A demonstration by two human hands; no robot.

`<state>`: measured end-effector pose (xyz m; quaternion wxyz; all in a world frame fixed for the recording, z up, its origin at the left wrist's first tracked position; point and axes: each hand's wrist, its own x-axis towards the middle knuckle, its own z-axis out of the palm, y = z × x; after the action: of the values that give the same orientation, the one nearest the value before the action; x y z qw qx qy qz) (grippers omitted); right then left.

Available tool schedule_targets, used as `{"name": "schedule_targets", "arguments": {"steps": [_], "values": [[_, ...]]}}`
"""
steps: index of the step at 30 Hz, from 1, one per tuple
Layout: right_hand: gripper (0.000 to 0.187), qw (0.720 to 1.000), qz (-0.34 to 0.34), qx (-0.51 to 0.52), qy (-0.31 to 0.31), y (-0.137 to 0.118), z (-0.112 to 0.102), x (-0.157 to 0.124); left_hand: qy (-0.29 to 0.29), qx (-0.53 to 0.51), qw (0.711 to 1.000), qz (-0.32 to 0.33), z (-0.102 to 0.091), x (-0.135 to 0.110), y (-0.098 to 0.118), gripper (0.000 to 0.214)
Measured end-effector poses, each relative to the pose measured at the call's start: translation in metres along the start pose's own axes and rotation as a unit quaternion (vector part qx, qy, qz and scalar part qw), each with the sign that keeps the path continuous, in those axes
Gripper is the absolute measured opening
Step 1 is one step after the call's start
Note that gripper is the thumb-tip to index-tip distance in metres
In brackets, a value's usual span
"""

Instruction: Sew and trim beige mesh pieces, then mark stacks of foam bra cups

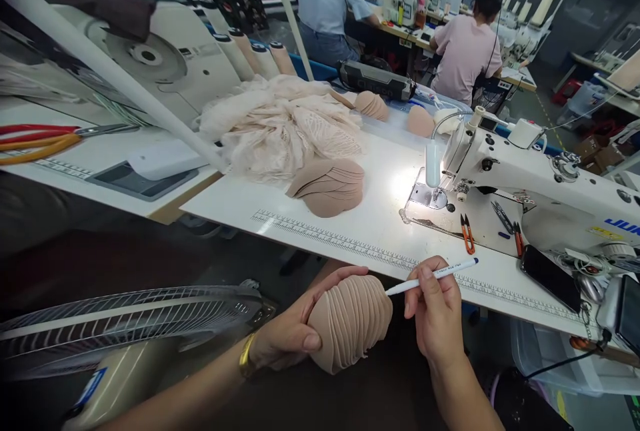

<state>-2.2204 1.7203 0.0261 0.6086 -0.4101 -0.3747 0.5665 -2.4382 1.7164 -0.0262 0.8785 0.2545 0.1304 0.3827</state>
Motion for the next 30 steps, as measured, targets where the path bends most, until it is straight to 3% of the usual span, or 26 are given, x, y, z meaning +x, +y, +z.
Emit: {"name": "schedule_targets", "arguments": {"steps": [5, 11, 16, 21, 26, 30], "values": [[0.031, 0.997, -0.059, -0.032, 0.024, -0.005, -0.005, -0.002, 0.007, -0.009, 1.000, -0.002, 0.001, -0.001, 0.000, 0.081], [0.026, 0.998, -0.044, -0.046, -0.020, -0.001, -0.005, -0.007, -0.005, -0.003, 1.000, -0.004, 0.002, 0.001, 0.001, 0.082], [0.028, 0.996, -0.070, -0.049, -0.005, -0.004, -0.005, -0.007, 0.001, 0.007, 1.000, -0.003, 0.003, 0.001, 0.003, 0.082], [0.024, 0.996, -0.061, -0.065, -0.033, -0.003, -0.004, -0.010, 0.015, 0.008, 1.000, 0.004, 0.005, 0.002, 0.002, 0.082], [0.027, 0.997, -0.064, -0.049, 0.000, -0.001, -0.005, -0.010, 0.020, 0.010, 1.000, -0.008, 0.006, 0.002, 0.003, 0.083], [0.022, 0.994, -0.073, -0.079, -0.029, 0.002, -0.004, -0.010, 0.028, 0.017, 0.999, 0.005, 0.007, 0.002, 0.002, 0.082]]}}
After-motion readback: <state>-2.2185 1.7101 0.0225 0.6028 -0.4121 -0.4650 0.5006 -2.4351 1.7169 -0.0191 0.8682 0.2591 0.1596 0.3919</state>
